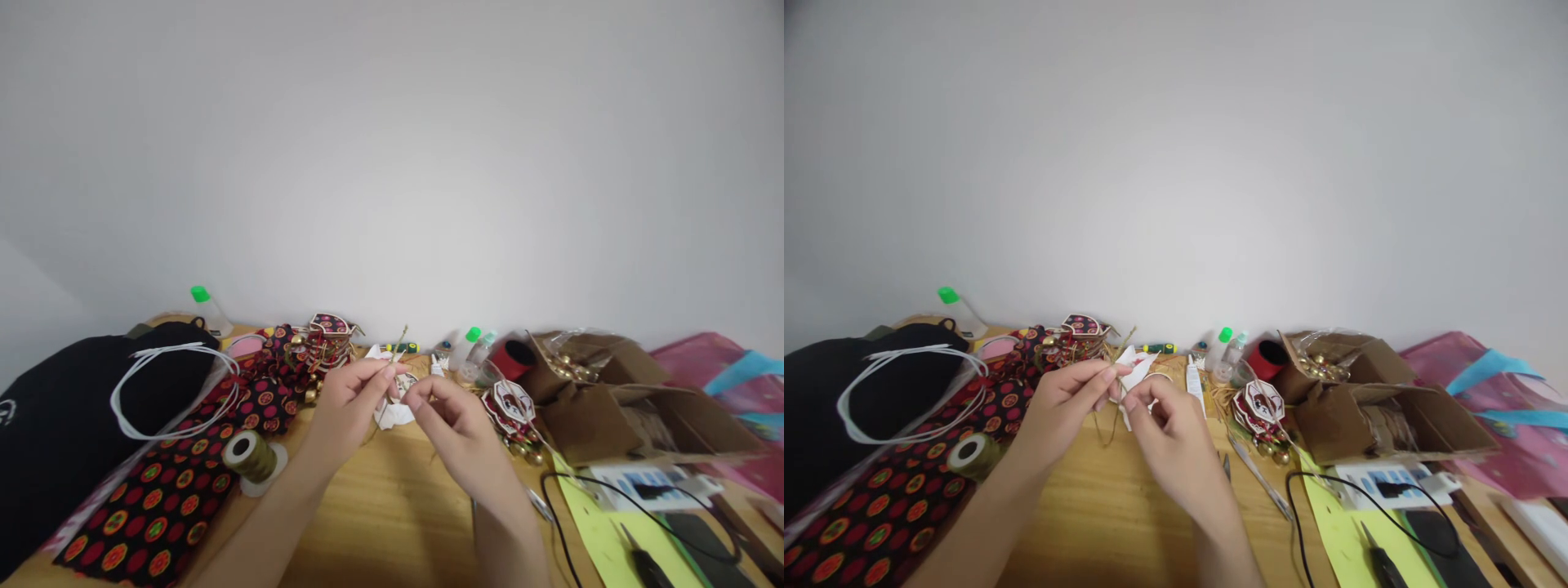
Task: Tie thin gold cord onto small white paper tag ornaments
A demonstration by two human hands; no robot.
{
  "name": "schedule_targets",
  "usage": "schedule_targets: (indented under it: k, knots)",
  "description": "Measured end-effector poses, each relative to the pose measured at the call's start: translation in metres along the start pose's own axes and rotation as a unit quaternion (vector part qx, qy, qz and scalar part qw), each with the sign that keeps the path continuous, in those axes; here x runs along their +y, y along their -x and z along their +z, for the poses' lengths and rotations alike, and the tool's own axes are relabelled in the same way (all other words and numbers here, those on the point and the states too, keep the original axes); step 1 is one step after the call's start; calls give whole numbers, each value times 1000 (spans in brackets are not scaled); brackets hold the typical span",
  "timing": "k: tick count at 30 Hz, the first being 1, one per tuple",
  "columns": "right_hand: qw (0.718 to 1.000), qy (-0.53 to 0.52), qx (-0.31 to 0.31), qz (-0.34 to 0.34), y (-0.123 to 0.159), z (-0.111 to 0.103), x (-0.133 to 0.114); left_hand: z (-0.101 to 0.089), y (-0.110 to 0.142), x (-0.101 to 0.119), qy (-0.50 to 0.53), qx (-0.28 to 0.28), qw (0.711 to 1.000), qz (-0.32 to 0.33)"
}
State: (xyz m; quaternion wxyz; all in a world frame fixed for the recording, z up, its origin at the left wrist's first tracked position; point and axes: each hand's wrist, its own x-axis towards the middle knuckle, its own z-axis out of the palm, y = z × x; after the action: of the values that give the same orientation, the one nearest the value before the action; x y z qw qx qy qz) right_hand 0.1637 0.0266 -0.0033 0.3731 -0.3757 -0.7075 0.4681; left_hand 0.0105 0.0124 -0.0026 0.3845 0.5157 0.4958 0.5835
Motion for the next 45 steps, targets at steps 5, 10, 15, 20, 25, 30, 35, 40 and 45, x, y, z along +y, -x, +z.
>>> schedule_targets:
  k: [5,10,15,20,25,30,35,40,45]
  knots:
    - [995,70,-67,-31,3,1,-4,2,0,-2,52,30,998,-13]
    - [979,172,-99,-52,0,7,-4,2,-2,-7,142,16,989,-42]
    - [947,310,72,-43,-9,2,12,-3,-1,-5,106,26,994,-22]
    - [979,154,110,-71,-6,-3,12,-5,4,3,-82,-14,994,74]
    - [994,-94,46,10,1,8,1,-2,8,-1,-177,-67,973,134]
    - [994,-96,45,-3,-1,18,2,1,9,-4,-170,-107,970,136]
    - [988,-144,52,-26,-7,27,4,2,9,-5,-173,-80,974,126]
    - [983,-162,90,-16,-10,27,3,3,9,-6,-194,-63,971,122]
    - [982,-143,112,-45,-9,23,0,7,10,-7,-182,-79,972,127]
